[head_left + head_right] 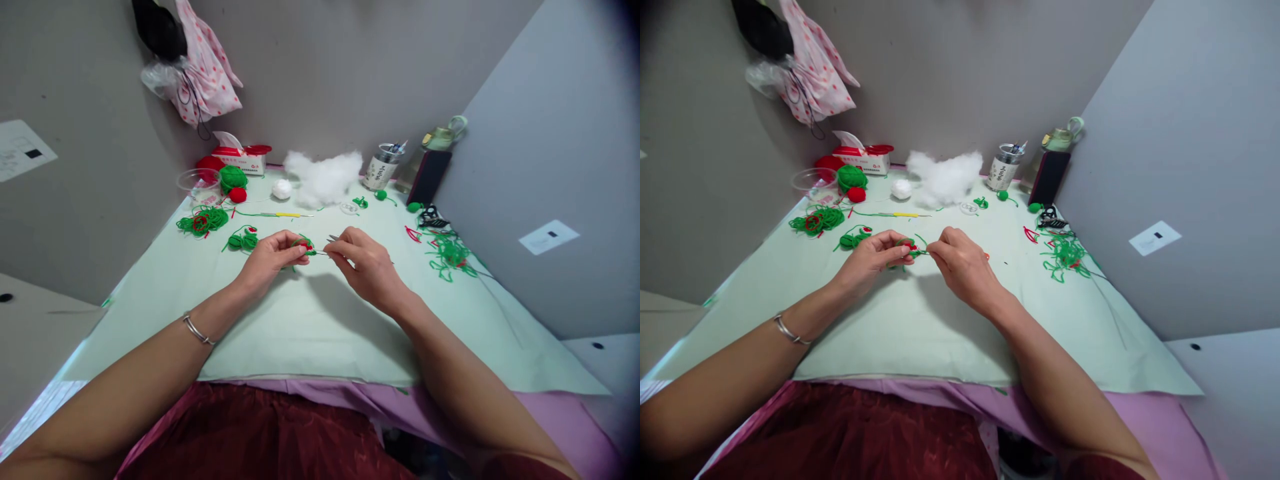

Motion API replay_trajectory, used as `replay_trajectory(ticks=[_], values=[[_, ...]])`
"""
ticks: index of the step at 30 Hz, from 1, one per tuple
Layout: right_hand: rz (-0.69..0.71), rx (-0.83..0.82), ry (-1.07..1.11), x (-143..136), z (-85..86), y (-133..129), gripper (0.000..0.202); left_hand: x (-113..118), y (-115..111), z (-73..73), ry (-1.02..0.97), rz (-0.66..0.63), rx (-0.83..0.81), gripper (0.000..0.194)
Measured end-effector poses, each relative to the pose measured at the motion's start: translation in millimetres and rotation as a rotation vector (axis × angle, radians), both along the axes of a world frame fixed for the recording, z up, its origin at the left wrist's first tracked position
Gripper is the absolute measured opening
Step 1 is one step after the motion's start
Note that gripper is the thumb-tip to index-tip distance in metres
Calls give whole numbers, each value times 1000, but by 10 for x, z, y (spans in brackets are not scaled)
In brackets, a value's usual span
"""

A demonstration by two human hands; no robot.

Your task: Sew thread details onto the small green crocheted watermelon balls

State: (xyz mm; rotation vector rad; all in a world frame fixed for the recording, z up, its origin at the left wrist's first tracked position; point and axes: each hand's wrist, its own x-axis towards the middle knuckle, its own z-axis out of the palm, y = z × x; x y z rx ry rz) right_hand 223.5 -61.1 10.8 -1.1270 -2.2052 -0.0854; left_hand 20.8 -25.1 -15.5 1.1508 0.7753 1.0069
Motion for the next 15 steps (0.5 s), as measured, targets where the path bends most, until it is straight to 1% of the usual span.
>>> replay_trajectory(ticks=[5,8,10,12,13,15], values=[[7,-66,20,14,36,-17,21,-6,2,0,10,-44,-18,22],[14,-139,94,40,75,-20,17,-24,16,37,-10,-84,-52,22],[36,-173,166,58,99,-16,14,-41,23,69,-16,-130,-30,21],[56,-174,225,66,114,-13,13,-53,20,97,-5,-149,62,20],[65,-158,239,64,118,-12,12,-55,14,108,8,-130,134,17],[83,-92,234,45,117,-15,13,-53,-7,117,42,-32,309,8]])
